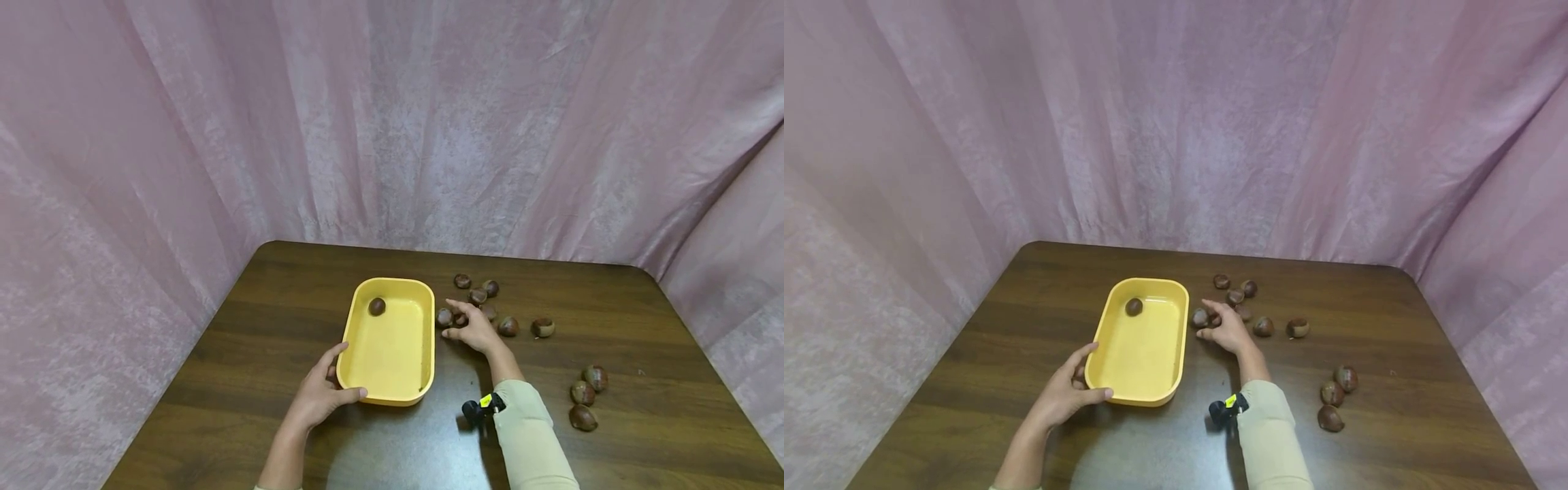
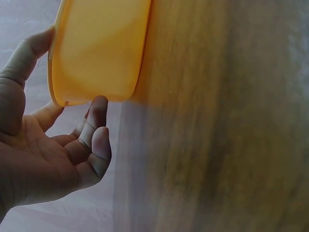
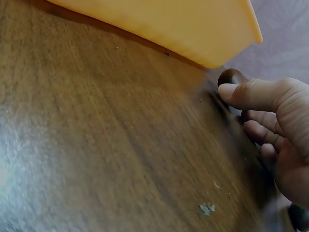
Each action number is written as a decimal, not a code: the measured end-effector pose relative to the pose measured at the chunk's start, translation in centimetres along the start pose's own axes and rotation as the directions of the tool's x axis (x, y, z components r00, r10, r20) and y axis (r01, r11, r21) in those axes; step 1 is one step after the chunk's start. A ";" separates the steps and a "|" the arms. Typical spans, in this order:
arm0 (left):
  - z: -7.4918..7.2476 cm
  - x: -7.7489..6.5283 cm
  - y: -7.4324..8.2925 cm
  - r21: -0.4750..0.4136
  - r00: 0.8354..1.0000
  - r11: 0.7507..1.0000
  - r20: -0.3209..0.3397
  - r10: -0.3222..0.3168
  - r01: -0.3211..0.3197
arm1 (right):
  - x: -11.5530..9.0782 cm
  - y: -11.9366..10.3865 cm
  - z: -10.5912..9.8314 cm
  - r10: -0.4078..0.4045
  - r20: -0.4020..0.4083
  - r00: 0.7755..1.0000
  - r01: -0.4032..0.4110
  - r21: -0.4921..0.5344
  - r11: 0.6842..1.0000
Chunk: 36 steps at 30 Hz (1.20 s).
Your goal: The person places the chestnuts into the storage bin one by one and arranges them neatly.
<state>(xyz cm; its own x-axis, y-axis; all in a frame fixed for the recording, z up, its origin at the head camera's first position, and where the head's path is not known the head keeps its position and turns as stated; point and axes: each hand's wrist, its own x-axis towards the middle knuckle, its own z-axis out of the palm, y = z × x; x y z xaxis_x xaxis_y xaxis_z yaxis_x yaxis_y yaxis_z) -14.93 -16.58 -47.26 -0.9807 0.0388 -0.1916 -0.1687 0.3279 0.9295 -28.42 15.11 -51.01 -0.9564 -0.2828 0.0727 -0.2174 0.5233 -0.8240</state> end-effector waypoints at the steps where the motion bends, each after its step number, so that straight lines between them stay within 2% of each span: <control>1: 0.0 0.0 0.0 0.004 1.000 1.000 -0.001 -0.002 0.002 | 0.0 0.0 0.0 -0.004 -0.002 1.000 0.004 -0.010 1.000; 7: 0.0 0.0 0.0 -0.014 1.000 1.000 -0.003 -0.003 0.003 | 0.3 0.4 0.3 -0.022 -0.030 0.999 0.020 -0.057 0.998; 10: -0.1 -0.1 0.1 -0.023 1.000 1.000 -0.009 0.002 -0.002 | 0.5 0.4 0.4 -0.022 -0.038 0.999 0.020 -0.046 0.999; 19: -0.2 -0.4 0.5 -0.032 1.000 0.999 0.026 0.018 -0.017 | -2.0 -0.3 -1.2 -0.069 -0.062 0.996 0.074 0.090 0.993; 21: -0.2 -0.5 0.9 -0.039 0.999 0.999 0.032 0.019 -0.018 | -2.4 -0.4 -1.4 -0.041 -0.054 0.998 0.047 0.116 0.992; 23: -0.1 -0.7 1.4 -0.049 0.999 0.999 0.034 0.019 -0.017 | -2.6 -0.6 -1.5 0.024 -0.031 0.999 -0.019 0.153 0.988; 25: -0.2 -0.9 1.8 -0.058 0.999 0.998 0.033 0.019 -0.017 | -2.8 -0.9 -1.5 0.071 -0.006 0.997 -0.069 0.215 0.974; 28: -0.2 -0.7 1.7 -0.045 1.000 0.999 0.017 0.022 -0.022 | -3.1 -1.3 -1.5 0.126 0.025 0.992 -0.127 0.353 0.927; 32: -0.2 0.0 0.6 -0.038 0.999 0.999 0.009 0.031 -0.031 | -3.7 -1.4 -1.9 0.134 0.041 0.990 -0.136 0.489 0.862; 33: -0.1 0.0 0.4 -0.038 0.999 0.999 0.010 0.034 -0.033 | -3.8 -1.4 -2.1 0.130 0.044 0.991 -0.135 0.503 0.854; 36: 0.0 0.1 0.2 -0.035 0.999 0.999 0.014 0.034 -0.034 | -3.9 -1.5 -2.8 0.116 0.051 0.992 -0.126 0.492 0.861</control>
<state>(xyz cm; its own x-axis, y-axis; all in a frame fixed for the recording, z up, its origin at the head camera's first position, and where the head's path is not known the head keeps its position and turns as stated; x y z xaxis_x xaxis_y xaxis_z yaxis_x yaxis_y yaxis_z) -15.03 -16.54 -47.12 -0.9844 0.0633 -0.1643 -0.1390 0.2933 0.9459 -24.90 17.69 -48.54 -0.9639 -0.2612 -0.0521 0.0293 0.0905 -0.9955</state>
